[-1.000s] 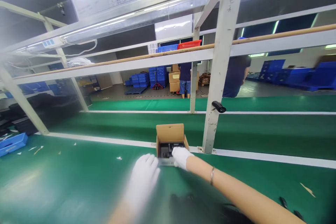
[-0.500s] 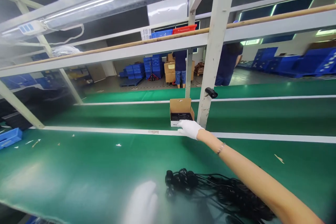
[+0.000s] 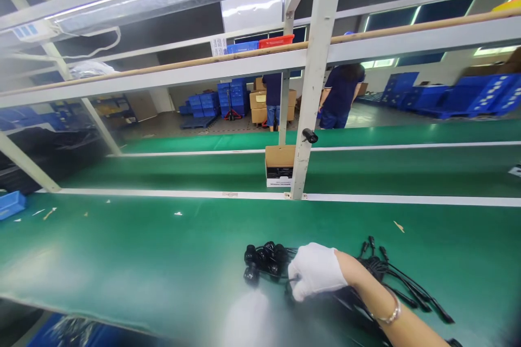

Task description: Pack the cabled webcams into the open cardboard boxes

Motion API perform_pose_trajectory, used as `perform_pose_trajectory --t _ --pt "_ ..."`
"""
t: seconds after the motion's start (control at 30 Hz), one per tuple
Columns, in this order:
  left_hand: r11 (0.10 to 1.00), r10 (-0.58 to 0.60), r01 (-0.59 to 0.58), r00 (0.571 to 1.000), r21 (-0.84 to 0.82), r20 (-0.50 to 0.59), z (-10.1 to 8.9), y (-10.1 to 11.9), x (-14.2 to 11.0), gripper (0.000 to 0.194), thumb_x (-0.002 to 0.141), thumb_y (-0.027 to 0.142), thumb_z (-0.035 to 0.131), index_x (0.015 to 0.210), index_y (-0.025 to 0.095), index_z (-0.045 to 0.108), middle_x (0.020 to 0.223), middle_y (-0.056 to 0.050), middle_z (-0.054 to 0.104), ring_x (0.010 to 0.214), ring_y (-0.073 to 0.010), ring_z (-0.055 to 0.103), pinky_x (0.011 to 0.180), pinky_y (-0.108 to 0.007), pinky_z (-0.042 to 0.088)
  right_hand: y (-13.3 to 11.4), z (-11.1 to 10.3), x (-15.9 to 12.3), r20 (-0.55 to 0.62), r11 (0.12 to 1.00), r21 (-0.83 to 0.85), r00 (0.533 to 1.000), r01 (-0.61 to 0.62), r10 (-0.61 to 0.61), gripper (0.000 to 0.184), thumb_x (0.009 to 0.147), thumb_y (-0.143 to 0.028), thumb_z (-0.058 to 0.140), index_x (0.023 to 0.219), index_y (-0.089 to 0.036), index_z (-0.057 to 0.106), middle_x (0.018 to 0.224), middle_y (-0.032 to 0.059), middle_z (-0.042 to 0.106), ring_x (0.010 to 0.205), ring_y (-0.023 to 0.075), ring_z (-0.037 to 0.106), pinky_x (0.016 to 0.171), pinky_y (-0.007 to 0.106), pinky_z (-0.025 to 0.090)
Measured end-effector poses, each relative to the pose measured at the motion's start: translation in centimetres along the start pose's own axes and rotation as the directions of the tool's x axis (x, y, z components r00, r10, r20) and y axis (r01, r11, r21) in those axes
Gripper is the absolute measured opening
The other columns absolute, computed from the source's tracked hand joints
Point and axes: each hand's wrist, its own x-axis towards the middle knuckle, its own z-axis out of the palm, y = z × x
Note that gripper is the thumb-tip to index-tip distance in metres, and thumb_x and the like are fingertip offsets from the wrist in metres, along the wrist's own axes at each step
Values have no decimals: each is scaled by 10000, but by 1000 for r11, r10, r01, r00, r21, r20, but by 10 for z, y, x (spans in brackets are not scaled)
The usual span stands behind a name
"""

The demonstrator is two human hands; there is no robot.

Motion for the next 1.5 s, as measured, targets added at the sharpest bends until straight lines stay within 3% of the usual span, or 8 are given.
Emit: perform_pose_trajectory --t 0.4,0.67,0.73,0.83,0.9,1.07,1.3,1.5 --pt "880 -174 105 979 -463 -108 -30 29 49 561 971 478 162 1512 338 212 1413 -127 520 1069 -284 648 950 -489 560 -38 -70 -19 -519 957 216 853 193 -55 284 938 -394 507 886 -259 751 875 -47 730 761 144 637 721 217 442" --pt "599 -145 -87 966 -796 -215 -53 48 83 598 948 626 254 1440 297 339 1250 -129 596 927 -190 648 782 -337 563 -33 -66 -1 -498 921 204 845 331 -194 293 929 -364 499 764 -227 699 740 -42 685 683 126 604 674 220 439" --pt "399 -202 -102 960 -911 -196 -59 44 86 584 891 629 473 1343 259 459 1076 -100 636 797 -138 628 694 -263 532 0 -86 5 -770 967 164 638 196 1 310 916 -449 517 777 -218 668 783 -8 679 744 158 610 719 259 448" --pt "111 -270 -136 949 -984 -162 -69 45 93 512 783 558 698 1163 252 545 841 2 615 537 -29 489 506 -162 398 58 -124 16 -972 968 235 2 -89 236 351 855 -548 559 879 -202 616 879 52 649 824 214 599 780 331 457" --pt "143 -247 -172 947 -975 -204 -76 52 99 430 781 550 704 1048 256 538 776 38 604 442 -2 385 434 -154 306 87 -143 24 -970 955 226 -131 -191 203 411 806 -561 601 972 -186 592 926 79 632 827 231 592 755 345 468" --pt "356 -115 -262 940 -897 -320 -93 75 112 349 821 529 664 900 212 541 703 17 605 564 -92 548 572 -228 437 102 -162 37 -998 906 56 -9 -419 58 236 855 -411 554 943 -197 595 929 90 624 848 233 581 676 308 435" --pt "22 -168 -211 963 -977 -211 -96 84 135 435 904 607 476 961 189 583 706 35 491 509 -27 348 488 -165 299 65 -160 13 -953 936 279 57 -216 298 247 796 -455 563 820 -210 583 758 32 643 717 200 588 685 303 424" --pt "-79 -90 -127 989 -989 -120 -82 77 157 580 937 648 304 967 157 610 470 75 364 362 -40 166 368 -191 132 -22 -102 -3 -602 942 335 762 -32 240 419 912 -517 391 622 -220 454 564 -24 536 529 135 482 538 266 346"
